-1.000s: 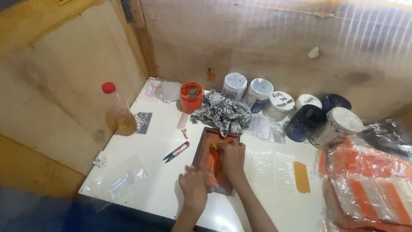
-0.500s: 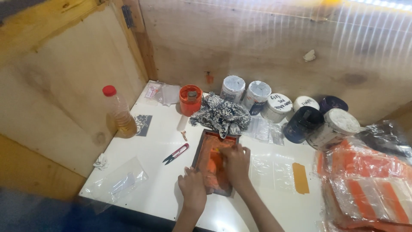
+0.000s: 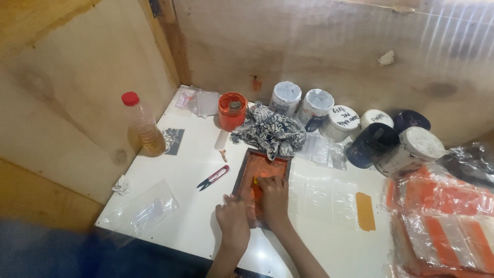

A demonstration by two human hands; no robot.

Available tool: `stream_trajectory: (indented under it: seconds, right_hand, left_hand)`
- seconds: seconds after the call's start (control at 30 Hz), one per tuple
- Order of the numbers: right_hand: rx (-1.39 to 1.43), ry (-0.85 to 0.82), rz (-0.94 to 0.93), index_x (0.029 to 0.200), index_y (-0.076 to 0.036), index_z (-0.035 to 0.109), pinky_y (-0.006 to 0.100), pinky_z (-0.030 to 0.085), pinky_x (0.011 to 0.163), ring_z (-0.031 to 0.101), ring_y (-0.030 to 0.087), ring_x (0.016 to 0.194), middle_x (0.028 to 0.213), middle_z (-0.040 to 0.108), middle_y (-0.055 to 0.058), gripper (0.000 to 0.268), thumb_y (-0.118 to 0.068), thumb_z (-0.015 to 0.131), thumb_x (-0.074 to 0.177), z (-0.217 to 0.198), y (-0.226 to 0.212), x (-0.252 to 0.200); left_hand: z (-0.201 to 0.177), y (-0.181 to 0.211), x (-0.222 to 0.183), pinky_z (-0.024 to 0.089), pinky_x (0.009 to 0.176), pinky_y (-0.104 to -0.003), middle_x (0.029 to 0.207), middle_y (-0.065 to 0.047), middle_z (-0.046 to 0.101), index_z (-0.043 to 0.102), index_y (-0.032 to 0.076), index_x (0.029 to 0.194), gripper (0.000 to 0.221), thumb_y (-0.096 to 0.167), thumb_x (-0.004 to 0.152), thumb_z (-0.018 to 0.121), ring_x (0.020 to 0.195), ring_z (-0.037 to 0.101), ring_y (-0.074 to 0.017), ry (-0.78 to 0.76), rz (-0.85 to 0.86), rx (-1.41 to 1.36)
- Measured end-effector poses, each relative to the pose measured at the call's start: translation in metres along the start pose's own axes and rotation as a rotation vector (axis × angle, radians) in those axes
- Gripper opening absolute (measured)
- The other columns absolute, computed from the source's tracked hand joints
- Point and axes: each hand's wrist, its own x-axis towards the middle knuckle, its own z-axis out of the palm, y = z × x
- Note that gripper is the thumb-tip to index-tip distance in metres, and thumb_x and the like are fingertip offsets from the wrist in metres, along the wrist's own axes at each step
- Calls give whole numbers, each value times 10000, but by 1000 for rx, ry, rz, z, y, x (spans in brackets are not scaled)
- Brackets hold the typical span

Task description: Applying ink to a screen printing frame and preparing small plastic bags on a workbench.

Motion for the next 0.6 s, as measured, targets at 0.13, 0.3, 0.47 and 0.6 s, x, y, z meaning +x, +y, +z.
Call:
stream_trajectory:
  seconds: [0.13, 0.3, 0.47, 0.6]
  right_hand:
    - [26, 16, -86, 1072, -127, 739, 417, 435, 835, 584, 294, 969, 1012, 767, 37, 328, -70, 745, 749, -2, -5, -20]
    - [75, 1, -136, 1067, -127, 739, 418, 424, 803, 588, 271, 871, 1021, 773, 33, 322, -132, 809, 753, -20, -21, -36]
    - [123, 30, -192, 989, -124, 736, 398, 429, 783, 590, 248, 837, 1006, 775, 4, 221, -50, 777, 785, -29, -26, -54]
    - [125, 40, -223, 982, -134, 738, 384, 429, 705, 586, 248, 825, 993, 783, -6, 237, -136, 830, 763, -27, -8, -66]
  left_hand:
    - [7, 1, 3, 458, 980, -348, 1567, -163, 461, 567, 133, 1432, 545, 329, 947, 722, 1324, 562, -221, 51, -16, 28]
    - [11, 2, 1, 479, 927, -376, 1496, -132, 551, 654, 199, 1331, 328, 169, 1006, 621, 1433, 463, -297, 111, 33, 89]
    - [0, 0, -5, 508, 938, -356, 1554, -188, 470, 590, 137, 1404, 436, 225, 986, 677, 1122, 696, -232, 94, -15, 10]
    - [11, -1, 0, 509, 928, -344, 1551, -200, 471, 626, 135, 1367, 391, 184, 982, 678, 1038, 730, -206, 112, -3, 23]
